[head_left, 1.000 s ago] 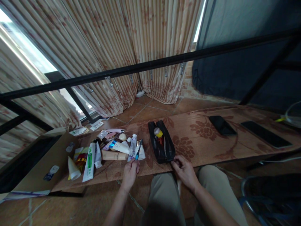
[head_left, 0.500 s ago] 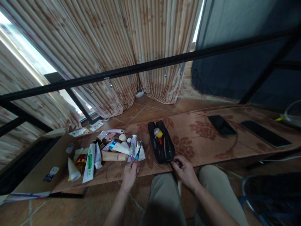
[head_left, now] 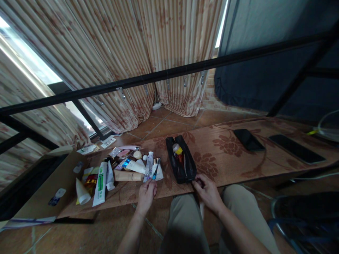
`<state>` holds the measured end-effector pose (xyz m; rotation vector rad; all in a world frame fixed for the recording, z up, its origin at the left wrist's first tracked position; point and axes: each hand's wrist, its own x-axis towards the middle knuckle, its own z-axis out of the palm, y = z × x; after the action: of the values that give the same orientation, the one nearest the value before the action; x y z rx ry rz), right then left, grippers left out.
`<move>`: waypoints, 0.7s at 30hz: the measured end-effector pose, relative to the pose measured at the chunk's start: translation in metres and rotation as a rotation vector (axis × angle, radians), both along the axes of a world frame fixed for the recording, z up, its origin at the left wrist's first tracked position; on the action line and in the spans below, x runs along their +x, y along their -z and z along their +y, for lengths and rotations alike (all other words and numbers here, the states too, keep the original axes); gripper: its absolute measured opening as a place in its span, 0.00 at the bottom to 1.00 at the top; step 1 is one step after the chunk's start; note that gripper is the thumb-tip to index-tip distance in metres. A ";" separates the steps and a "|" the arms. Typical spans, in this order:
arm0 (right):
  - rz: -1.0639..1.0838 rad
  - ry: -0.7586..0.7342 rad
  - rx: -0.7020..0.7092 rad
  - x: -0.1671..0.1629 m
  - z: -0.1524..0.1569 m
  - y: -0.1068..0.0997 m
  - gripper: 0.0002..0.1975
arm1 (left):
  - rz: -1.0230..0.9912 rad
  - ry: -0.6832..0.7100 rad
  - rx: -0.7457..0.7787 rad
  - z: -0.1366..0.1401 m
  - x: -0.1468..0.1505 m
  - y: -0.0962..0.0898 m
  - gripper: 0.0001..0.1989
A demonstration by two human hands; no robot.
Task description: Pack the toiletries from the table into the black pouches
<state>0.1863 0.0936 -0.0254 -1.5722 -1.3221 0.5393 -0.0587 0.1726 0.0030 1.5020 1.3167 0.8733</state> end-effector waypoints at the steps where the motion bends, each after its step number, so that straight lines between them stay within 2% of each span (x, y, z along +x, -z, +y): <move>1: -0.001 -0.001 -0.002 0.000 0.000 0.000 0.08 | 0.007 -0.005 -0.001 0.000 0.000 0.000 0.16; 12: -0.018 -0.001 -0.022 0.001 0.000 -0.001 0.08 | -0.022 -0.078 -0.002 -0.002 0.003 -0.003 0.17; 21: -0.021 0.007 -0.003 0.001 0.001 0.002 0.08 | -0.033 -0.073 -0.003 -0.002 0.003 -0.004 0.18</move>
<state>0.1872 0.0941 -0.0270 -1.5878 -1.3320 0.5220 -0.0557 0.1703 0.0074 1.4386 1.3547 0.9383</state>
